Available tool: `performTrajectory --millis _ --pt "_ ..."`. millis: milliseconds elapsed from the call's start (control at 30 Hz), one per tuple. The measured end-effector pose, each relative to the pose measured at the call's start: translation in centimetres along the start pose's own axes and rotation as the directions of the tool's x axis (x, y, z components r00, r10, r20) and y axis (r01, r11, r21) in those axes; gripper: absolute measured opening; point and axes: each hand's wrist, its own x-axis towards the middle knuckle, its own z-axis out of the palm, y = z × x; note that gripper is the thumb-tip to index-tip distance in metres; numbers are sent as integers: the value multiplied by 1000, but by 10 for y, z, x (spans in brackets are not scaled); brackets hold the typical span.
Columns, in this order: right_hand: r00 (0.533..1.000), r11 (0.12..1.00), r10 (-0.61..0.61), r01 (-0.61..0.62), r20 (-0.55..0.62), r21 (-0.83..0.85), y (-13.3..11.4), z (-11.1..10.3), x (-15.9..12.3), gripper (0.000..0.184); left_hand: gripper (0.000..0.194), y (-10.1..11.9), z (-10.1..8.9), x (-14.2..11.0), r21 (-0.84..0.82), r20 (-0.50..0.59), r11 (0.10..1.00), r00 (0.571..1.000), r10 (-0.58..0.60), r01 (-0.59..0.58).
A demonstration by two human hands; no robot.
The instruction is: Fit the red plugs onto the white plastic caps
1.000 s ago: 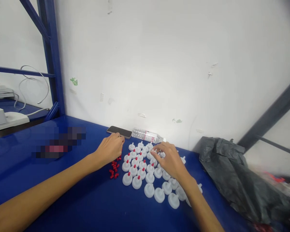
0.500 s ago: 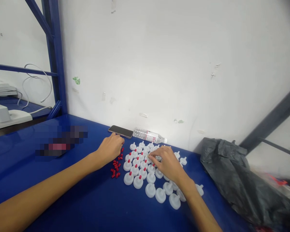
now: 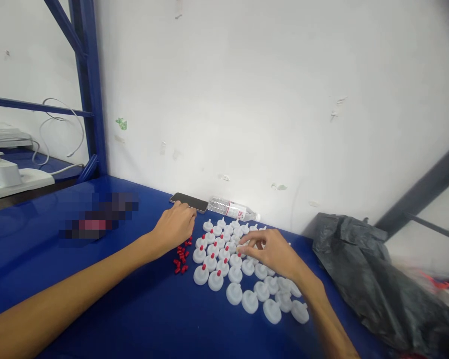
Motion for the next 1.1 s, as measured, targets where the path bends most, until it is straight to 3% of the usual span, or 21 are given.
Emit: performTrajectory --millis 100,200,400,567,800,967,1100 --pt "994 999 10 -14 106 29 2 2 0 29 20 5 -5 -3 -11 -129 999 990 -53 52" --pt "990 999 7 -13 138 43 3 3 0 23 29 6 -5 -4 -51 -205 996 976 -79 70" --pt "999 993 -24 27 -29 111 -2 -5 -5 27 35 3 -1 -3 -107 -264 994 964 -32 4" --pt "988 986 -74 92 -132 138 -7 5 -3 22 30 7 -5 -7 -133 -315 978 942 114 -163" --pt "944 975 -221 219 -247 -34 -14 31 0 15 21 18 0 -16 -154 -225 867 872 435 -473" --pt "905 939 -342 320 -254 -126 -19 42 -2 13 17 26 4 -22 -186 -155 833 853 499 -521" --pt "874 915 -398 360 -277 -182 -20 44 -2 19 25 28 1 -23 -223 -143 827 856 497 -517"
